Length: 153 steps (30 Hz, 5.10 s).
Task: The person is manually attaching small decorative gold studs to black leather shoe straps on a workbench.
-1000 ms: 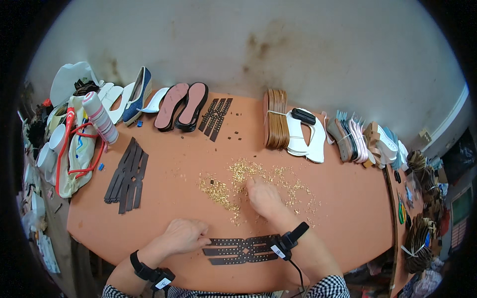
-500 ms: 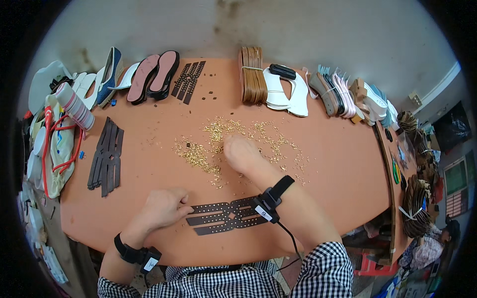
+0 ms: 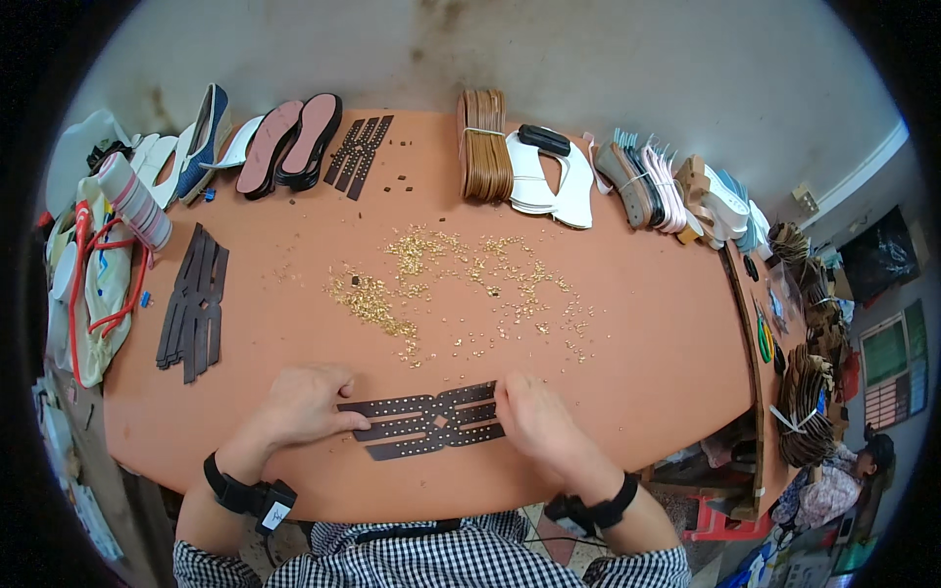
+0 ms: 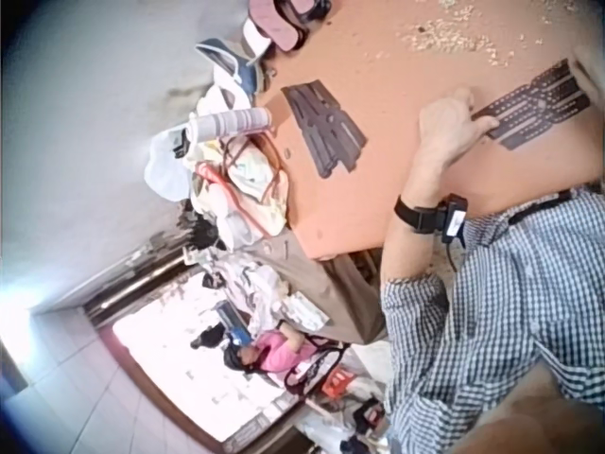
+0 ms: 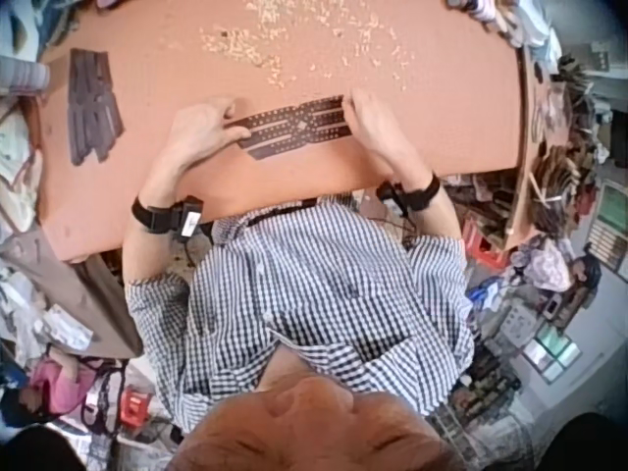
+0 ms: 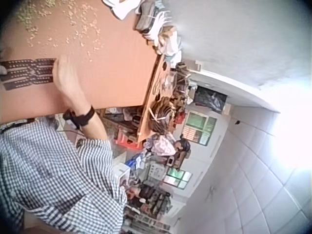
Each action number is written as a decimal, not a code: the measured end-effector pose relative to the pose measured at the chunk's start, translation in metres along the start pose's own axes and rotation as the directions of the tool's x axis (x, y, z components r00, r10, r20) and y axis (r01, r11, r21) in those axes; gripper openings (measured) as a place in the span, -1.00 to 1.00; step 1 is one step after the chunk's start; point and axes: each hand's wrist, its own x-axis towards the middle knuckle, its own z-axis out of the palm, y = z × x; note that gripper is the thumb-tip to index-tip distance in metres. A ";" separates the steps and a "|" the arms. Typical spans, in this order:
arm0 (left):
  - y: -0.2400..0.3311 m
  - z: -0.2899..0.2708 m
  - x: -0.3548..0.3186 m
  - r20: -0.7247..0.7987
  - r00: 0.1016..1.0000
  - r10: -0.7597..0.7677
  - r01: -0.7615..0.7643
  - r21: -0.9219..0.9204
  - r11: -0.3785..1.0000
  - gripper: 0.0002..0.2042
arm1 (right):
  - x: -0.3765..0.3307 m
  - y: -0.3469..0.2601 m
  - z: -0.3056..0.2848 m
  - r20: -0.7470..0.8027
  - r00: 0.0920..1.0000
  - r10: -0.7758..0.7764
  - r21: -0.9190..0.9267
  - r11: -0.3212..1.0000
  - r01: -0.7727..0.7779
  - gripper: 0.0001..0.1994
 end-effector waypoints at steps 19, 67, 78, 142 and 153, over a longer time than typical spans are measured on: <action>0.001 0.000 0.003 0.020 0.999 -0.045 0.044 0.022 0.999 -0.64 | -0.024 0.000 0.022 0.015 0.999 -0.051 -0.108 0.993 0.053 -0.87; -0.004 0.001 0.003 0.030 0.999 -0.010 0.011 -0.008 1.000 -0.66 | 0.123 -0.009 0.012 0.140 0.990 0.037 0.193 0.979 -0.064 -0.87; -0.007 0.005 -0.001 0.000 1.000 -0.014 0.014 -0.032 0.999 -0.66 | 0.136 -0.020 0.028 0.029 0.999 0.039 0.076 0.996 -0.041 -0.85; 0.005 0.003 0.002 0.023 0.996 -0.087 0.086 0.049 0.995 -0.69 | -0.022 -0.003 -0.002 0.085 0.994 -0.069 0.155 0.986 0.055 -0.93; 0.002 0.004 0.000 -0.035 0.999 -0.026 0.027 0.030 0.999 -0.68 | -0.014 -0.003 0.010 0.076 0.993 -0.096 0.038 0.995 0.093 -0.90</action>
